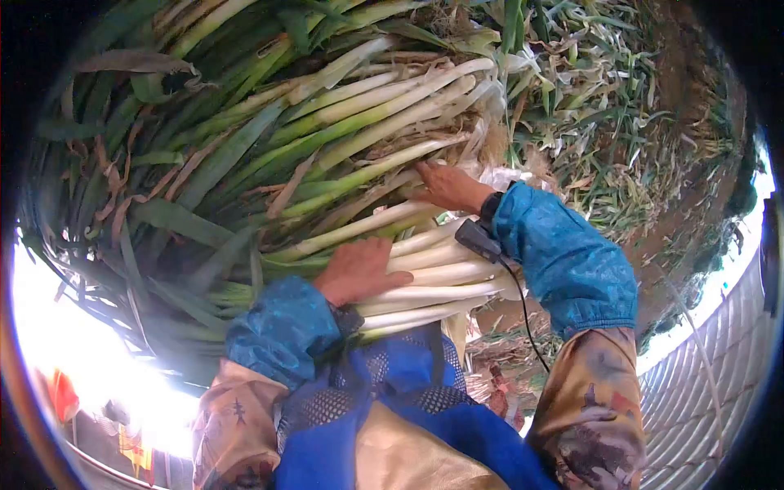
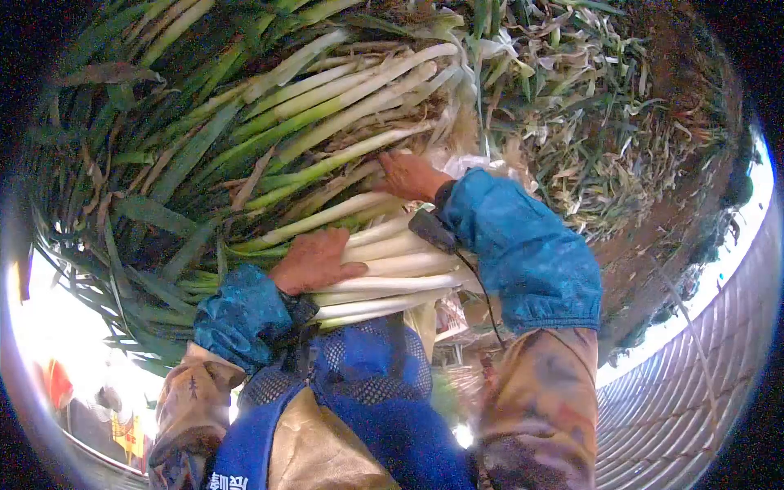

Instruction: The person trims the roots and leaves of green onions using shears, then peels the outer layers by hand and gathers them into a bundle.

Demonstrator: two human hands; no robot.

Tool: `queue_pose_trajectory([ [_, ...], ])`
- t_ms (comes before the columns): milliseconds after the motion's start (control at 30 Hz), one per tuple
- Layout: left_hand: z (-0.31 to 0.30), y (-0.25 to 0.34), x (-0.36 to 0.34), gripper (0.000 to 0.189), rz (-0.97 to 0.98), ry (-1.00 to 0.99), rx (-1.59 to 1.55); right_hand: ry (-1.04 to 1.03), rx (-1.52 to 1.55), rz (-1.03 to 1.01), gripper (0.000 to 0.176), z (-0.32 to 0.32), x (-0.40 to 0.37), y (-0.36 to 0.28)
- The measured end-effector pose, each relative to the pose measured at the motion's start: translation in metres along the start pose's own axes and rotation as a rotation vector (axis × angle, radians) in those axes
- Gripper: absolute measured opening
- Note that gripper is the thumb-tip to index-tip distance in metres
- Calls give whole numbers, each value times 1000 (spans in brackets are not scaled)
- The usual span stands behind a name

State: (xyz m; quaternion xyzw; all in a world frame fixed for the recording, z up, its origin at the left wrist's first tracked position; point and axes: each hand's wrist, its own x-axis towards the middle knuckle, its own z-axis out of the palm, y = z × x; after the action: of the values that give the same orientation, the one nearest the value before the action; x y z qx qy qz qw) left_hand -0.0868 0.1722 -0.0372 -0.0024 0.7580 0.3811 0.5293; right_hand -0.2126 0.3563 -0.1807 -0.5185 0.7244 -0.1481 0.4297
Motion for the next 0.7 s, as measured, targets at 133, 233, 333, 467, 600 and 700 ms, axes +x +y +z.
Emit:
queue_pose_trajectory([
  [133,-1,2,-2,61,-16,-15,21,-48,74,238,46,-6,14,-2],
  [233,-1,2,-4,61,-7,6,20,-81,-90,128,47,-1,20,-1],
  [333,3,1,-6,60,11,43,25,-180,44,153,53,-7,13,2],
  [467,19,-7,-6,59,96,197,-2,-422,68,154,59,-24,-6,-11],
  [600,10,4,-14,60,113,155,25,-416,289,245,62,-67,-40,-46],
  [700,11,10,-22,57,116,202,-6,-491,261,272,56,-57,-48,-46],
])
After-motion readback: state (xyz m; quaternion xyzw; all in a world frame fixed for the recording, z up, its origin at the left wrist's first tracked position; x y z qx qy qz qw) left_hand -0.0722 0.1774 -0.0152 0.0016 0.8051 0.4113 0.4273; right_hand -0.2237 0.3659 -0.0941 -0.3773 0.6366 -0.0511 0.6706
